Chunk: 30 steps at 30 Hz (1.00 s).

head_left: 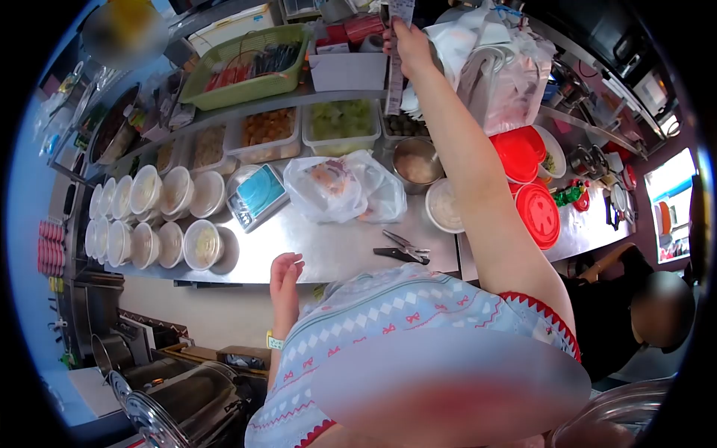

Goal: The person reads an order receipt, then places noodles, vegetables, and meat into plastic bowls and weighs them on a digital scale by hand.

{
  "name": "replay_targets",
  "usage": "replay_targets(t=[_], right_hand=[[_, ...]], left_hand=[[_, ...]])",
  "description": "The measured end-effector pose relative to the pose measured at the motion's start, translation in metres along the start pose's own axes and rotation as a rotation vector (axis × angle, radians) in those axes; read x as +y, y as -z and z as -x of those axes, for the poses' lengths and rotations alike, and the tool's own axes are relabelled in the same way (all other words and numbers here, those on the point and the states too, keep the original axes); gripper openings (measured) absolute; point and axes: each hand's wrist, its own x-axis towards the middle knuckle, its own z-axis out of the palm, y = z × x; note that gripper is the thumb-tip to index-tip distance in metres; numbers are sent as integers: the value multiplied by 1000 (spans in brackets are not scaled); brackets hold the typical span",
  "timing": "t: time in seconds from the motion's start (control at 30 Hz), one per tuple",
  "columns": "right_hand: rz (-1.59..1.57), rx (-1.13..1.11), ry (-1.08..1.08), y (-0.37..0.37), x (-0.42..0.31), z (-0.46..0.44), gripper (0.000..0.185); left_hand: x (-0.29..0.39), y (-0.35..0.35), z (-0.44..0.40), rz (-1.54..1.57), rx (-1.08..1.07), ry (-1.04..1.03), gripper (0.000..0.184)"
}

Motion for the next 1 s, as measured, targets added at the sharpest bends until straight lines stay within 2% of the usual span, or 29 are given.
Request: replay_targets(t=[0.17,0.23,0.27,0.37,0.43,0.5,0.57,0.63,0.73,0.83,0.9,1.0], right_hand=[[11,61,77,11,20,13,40],[362,48,20,25,30,27,55],[392,-1,-15,31,33,38,65],[346,89,-85,60,86,47,66],[451,151,-133,57,72,101,65],[222,82,-165,72,89,142,64],[233,-9,-234,69,70,181,63],[-100,-176,-287,59,30,220,58],[-476,-706,75,27,-60,267,61],[-796,-1092,191,2,-125,294,60],[-901,-1209,204,-7,-146,299,59],[-942,-1231,197,-12,-152,300,59]], left_hand=[[5,-5,-4,-14,-11,9,21],[5,-8,-7,-15,-14,14,21],[4,-9,-7,-18,-30,21,22],[4,-12,-12,-25,-51,39,23],[3,-12,-16,-27,-60,48,24],[0,-12,-23,-9,-68,23,25],[-3,-12,-27,-15,-68,22,25],[-4,-11,-28,-20,-69,20,25],[-4,-14,-35,-27,-61,66,25],[-6,-21,-42,-54,-114,85,25],[-10,-26,-51,-118,-228,45,26],[-9,-40,-54,-104,-266,50,27]])
